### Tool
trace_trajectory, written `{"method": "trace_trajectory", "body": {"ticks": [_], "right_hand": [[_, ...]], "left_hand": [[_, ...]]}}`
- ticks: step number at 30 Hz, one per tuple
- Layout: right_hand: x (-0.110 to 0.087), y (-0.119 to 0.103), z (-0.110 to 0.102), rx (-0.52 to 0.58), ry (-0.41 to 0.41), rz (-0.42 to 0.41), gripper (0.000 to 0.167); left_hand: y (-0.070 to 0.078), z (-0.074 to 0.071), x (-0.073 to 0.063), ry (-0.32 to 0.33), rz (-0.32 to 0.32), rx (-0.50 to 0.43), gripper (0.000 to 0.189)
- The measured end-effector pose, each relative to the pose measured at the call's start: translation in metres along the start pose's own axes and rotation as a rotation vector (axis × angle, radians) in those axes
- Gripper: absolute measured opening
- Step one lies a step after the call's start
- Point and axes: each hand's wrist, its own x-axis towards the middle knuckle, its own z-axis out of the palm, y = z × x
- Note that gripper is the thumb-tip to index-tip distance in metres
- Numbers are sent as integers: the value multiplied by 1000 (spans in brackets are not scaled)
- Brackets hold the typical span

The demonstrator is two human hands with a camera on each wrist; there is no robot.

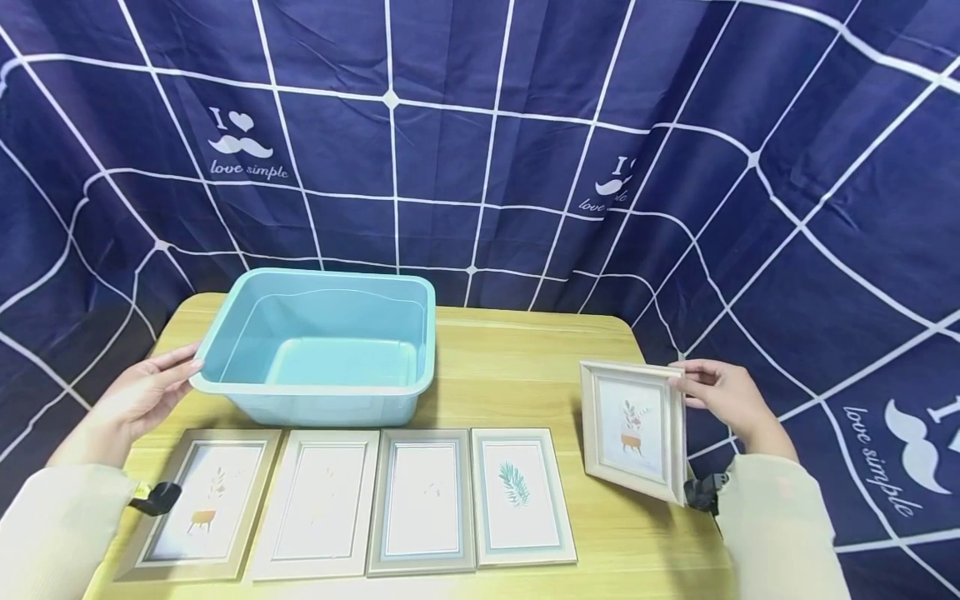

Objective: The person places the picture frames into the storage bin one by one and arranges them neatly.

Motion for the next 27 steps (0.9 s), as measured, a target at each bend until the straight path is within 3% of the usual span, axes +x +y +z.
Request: {"method": "trace_trajectory", "body": {"ticks": [11,18,27], "right_hand": [[6,-21,8,-39,118,-65,38],[12,-39,22,65,215,-156,19],[17,-61,39,45,350,-255,29]], "left_hand": [[-1,-1,0,-16,9,-11,34],[-1,-2,0,-19,10,-14,34],[-1,-1,1,-33,21,-23,33]]}}
